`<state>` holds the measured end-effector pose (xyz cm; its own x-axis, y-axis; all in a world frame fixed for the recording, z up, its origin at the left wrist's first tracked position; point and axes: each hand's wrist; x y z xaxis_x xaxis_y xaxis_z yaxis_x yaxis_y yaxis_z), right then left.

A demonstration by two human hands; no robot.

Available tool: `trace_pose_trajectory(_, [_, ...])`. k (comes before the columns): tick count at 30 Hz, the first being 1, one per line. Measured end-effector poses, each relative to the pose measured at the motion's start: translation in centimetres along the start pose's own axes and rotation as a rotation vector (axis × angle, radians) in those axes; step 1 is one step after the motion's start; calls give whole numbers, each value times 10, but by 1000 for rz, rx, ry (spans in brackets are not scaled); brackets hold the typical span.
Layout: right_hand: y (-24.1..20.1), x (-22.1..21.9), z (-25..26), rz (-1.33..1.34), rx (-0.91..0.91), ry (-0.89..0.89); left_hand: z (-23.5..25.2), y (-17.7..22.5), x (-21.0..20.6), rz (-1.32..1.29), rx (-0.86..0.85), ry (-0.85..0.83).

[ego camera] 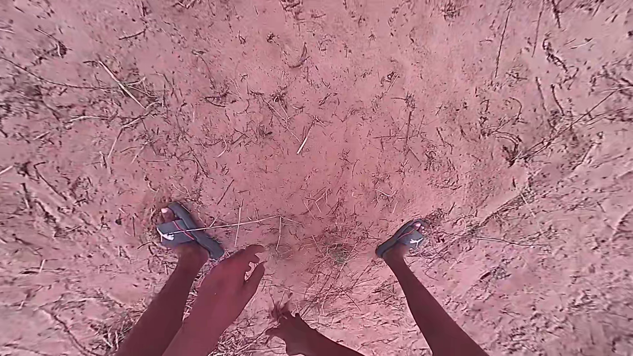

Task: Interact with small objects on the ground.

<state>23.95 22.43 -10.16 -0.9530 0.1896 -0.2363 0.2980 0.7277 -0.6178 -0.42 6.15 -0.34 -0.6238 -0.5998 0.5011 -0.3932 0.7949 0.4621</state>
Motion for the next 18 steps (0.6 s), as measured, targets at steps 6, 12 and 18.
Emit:
trace_pose_trajectory(6, [28,209,-6,117,-346,1035,1,5,11,-57,-95,128])
trace_pose_trajectory(12, [73,345,21,-284,-641,939,-6,9,7,-40,-103,101])
trace_pose_trajectory(18, [86,347,4,-116,-648,986,-6,2,11,-50,-112,67])
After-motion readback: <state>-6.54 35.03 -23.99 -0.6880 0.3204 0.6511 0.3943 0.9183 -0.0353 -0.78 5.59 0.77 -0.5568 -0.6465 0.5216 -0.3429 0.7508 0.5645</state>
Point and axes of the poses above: each hand's wrist, its own z-axis towards the middle knuckle, its own x-axis out of the back of the hand, y = z × x, and after that the axes turned 12 degrees about y, right-handed
